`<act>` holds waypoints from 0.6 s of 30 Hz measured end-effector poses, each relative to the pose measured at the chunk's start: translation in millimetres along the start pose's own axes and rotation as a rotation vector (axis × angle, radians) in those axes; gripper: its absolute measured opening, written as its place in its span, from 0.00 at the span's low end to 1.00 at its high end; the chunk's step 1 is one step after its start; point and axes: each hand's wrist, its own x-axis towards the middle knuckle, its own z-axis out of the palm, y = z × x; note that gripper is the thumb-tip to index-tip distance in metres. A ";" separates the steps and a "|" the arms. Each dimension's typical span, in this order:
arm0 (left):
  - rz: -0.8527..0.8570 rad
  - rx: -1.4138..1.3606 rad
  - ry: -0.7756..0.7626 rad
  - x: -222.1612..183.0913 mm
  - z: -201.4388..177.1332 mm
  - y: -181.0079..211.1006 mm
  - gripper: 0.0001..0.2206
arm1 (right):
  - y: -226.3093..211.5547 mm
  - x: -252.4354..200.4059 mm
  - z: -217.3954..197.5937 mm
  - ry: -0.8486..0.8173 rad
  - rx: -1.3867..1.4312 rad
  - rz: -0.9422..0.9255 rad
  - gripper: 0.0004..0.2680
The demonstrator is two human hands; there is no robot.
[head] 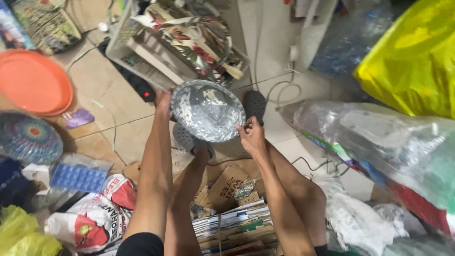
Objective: The person sorts through various items in a cluttered room, picking up a metal bowl, a yellow bag, a red basket, and a black tray. They move these objects around, placing them into different bags or on the floor.
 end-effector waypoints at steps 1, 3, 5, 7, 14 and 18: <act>0.151 0.008 -0.144 8.4 -10.7 -13.1 0.27 | -6.9 -6.4 -4.0 -0.009 0.035 -0.036 0.11; 0.140 0.122 -0.018 9.9 -6.1 -13.1 0.22 | -28.9 -20.7 -16.1 0.031 -0.002 -0.002 0.12; 0.148 0.240 0.109 -19.8 6.2 5.1 0.17 | -47.8 -36.2 -24.8 0.066 -0.032 0.021 0.12; 0.370 0.083 -0.117 -76.3 37.6 38.2 0.19 | -65.3 -48.8 -37.5 0.120 0.023 0.012 0.13; 0.082 0.104 -0.040 -205.5 -3.3 39.5 0.17 | -121.0 -100.4 -101.1 0.270 0.126 -0.041 0.12; -0.105 0.113 0.178 -288.8 -18.1 45.0 0.15 | -155.2 -125.1 -147.3 0.365 0.142 -0.098 0.12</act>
